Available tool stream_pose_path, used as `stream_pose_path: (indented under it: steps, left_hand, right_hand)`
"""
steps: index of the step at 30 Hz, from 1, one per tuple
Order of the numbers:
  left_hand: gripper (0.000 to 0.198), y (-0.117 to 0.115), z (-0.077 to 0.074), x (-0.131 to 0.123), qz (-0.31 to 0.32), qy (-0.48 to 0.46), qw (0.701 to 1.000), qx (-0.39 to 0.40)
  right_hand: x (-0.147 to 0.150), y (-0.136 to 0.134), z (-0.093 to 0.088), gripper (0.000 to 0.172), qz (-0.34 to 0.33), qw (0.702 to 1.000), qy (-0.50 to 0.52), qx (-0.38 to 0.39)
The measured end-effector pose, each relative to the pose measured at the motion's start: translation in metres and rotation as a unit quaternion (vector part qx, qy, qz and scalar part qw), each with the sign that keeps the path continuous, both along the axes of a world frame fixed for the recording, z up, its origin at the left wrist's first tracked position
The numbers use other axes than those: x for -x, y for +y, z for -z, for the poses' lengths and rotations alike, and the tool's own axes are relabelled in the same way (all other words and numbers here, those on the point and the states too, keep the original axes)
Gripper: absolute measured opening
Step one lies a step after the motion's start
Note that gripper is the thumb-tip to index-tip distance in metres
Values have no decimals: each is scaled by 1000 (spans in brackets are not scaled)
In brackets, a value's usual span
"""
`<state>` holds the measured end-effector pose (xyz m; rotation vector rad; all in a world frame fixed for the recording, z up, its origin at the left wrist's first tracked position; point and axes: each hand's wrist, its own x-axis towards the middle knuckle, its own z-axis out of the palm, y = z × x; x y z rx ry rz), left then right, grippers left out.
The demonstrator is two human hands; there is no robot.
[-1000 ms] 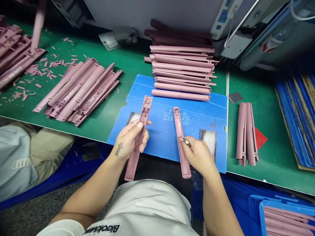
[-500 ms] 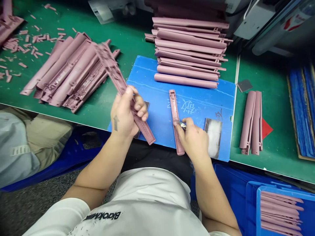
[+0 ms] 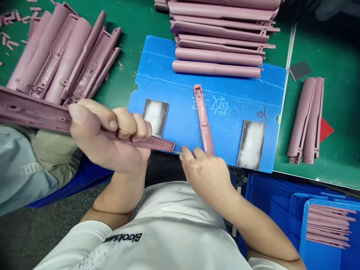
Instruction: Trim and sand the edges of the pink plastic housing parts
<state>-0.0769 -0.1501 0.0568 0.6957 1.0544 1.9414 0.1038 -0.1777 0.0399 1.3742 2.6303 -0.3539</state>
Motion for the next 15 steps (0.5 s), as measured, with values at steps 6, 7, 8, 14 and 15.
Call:
stream_pose_path:
  steps: [6,7,8,14,15]
  left_hand:
    - [60,-1,-4,-9,0,15,999,-38]
    - [60,-1,-4,-11,-3,18,999,-37]
    - [59,0,-4,-14,-5,21,999,-35]
    - [56,1,-4,-24,-29,56,998,-24]
    - [56,1,-4,-25,-30,59,998,-21]
  right_hand:
    - [3,2,-8,37,-10,999,-32,1]
    - [3,2,-9,37,-11,999,-35,-1]
    - [3,2,-9,37,-12,999,-37,-5]
    - [1,1,-4,36,-19,999,-24,-27]
    - [0,1,-3,36,-20,999,-21,-29]
